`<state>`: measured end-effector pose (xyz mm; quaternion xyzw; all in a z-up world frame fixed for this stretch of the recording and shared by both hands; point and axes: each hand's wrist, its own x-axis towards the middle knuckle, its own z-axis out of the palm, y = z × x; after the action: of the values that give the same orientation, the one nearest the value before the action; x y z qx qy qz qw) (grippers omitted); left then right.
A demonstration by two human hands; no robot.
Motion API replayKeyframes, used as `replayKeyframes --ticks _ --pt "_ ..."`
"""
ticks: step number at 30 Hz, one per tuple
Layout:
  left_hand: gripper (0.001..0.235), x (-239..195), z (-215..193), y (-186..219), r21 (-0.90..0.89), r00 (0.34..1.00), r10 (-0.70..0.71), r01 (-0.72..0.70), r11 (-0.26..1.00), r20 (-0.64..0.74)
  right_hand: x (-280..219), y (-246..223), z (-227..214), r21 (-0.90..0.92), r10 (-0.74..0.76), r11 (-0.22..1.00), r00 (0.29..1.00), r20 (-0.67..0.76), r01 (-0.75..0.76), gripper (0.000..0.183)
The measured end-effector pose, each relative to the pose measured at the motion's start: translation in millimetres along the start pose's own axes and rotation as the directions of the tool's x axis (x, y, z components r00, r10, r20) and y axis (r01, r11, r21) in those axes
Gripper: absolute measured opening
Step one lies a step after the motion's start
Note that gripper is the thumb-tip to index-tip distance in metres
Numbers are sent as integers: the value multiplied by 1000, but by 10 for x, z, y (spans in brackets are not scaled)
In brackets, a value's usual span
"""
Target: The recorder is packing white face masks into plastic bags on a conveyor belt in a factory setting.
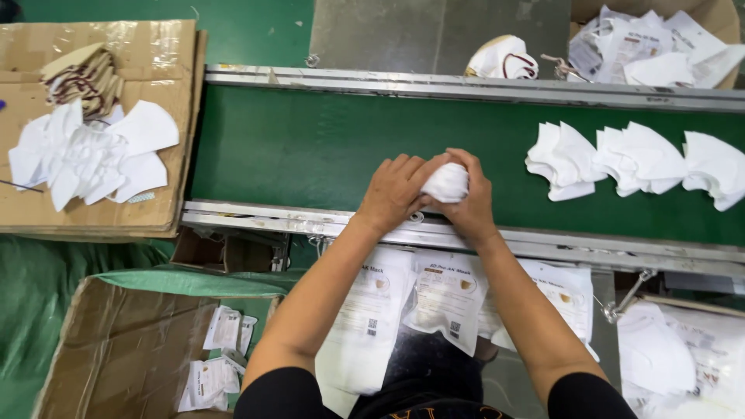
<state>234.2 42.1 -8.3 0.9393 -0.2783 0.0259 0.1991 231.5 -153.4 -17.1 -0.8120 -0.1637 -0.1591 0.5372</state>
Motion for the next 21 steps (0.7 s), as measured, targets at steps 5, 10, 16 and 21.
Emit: replayKeyframes --ticks 5,10,16,21 --pt "98 2 -125 -197 161 857 173 -107 981 -485 -17 77 132 -11 168 985 931 323 -174 82" --pt "70 -98 7 -300 -206 990 -129 117 971 -48 82 -253 39 5 245 960 848 470 -280 78" --pt "31 -872 -266 83 -611 823 -363 24 791 -438 -307 -11 -262 408 266 765 821 505 -499 63" --pt "19 -1736 682 -104 -481 816 -560 437 760 -145 -637 -49 -327 778 365 263 805 468 -571 59"
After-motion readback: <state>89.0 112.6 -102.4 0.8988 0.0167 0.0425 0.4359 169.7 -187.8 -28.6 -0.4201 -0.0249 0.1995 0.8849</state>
